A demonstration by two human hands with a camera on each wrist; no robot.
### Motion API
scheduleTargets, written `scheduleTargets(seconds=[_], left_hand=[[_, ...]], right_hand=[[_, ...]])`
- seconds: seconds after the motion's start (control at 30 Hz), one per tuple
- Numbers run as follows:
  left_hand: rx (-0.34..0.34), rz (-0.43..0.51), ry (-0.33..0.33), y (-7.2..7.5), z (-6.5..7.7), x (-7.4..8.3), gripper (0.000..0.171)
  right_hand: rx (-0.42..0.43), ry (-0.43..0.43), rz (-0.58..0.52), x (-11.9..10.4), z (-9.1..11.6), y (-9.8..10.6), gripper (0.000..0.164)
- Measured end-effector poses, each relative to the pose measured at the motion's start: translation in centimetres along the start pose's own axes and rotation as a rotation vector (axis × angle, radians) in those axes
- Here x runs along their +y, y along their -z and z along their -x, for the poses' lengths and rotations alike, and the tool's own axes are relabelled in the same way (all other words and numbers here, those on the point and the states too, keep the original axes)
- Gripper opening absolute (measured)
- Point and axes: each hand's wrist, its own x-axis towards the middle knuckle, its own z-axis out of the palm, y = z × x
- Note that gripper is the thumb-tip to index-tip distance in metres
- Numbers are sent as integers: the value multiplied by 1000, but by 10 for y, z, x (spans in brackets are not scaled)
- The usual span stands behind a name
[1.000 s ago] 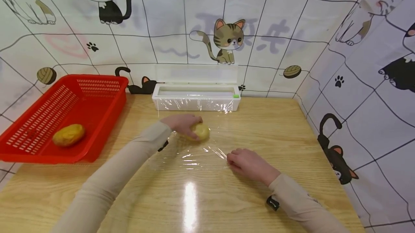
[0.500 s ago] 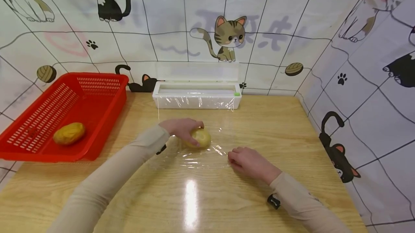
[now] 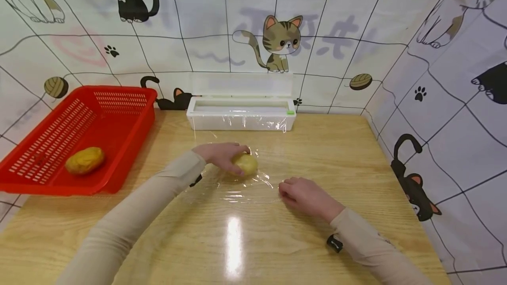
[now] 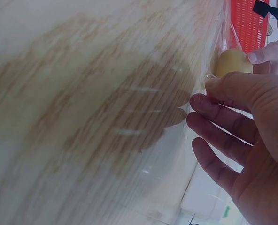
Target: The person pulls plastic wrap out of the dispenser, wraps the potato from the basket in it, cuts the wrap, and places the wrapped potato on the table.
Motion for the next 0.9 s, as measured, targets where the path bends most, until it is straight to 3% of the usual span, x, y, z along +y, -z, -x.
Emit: scheduleTargets(seconds=[0.63,0.9], left_hand=[[11,-7,33,1,4,0,77],[51,-25,96,3,21,-12,78]], right_hand=[[-36,-31,-25,-2,-2,4,19],[-32,-29,-30,-1,-2,4,18]])
